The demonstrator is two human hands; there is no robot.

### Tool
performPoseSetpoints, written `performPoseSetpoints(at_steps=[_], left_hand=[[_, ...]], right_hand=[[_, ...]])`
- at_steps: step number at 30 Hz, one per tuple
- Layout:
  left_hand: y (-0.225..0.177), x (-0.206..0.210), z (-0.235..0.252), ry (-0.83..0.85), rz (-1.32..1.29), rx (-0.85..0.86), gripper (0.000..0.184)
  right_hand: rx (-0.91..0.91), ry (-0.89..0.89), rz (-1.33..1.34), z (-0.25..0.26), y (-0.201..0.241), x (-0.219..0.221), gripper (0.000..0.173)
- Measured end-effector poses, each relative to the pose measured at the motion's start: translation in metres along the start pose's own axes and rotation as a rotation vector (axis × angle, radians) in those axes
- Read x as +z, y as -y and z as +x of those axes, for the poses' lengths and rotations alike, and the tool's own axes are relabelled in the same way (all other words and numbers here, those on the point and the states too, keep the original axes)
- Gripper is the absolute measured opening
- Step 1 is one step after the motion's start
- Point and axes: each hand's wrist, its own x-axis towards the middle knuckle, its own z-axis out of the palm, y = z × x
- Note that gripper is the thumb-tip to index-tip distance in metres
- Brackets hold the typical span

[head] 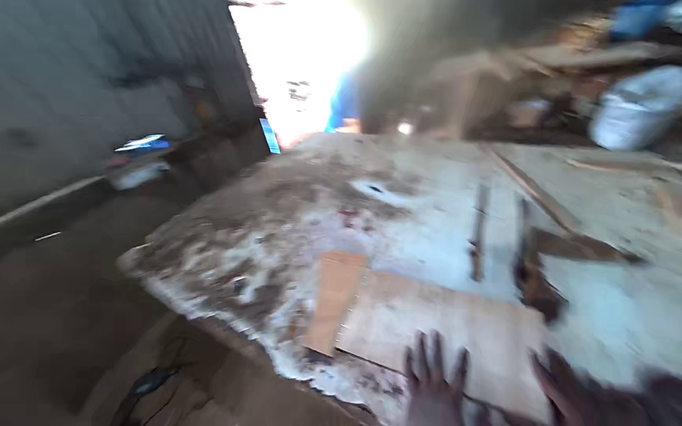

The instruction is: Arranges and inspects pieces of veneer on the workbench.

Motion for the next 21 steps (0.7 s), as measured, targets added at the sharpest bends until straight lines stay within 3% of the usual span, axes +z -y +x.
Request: performPoseSetpoints(at_steps=[2,5,10,21], left_hand=[[-0.005,0.002,0.009,-0.008,0.045,0.041,0.089],[-0.002,0.002,0.045,-0.044,0.035,0.08,0.086],[0.005,0.004,0.08,-0.039,0.046,0.111,0.102],[0.019,0.013,0.147,-0.104,-0.003,0.172,0.095]], right_hand=[[0.053,-0.095,0.069,0.0,0.005,0.007,0.113],[0.146,0.006,0.119,0.033,0.006,-0.005,0.113],[0.022,0.135,0.146,0.065,-0.022,-0.011,0.107],[0.05,0.191,0.131,0.108,-0.041,-0.012,0.1]])
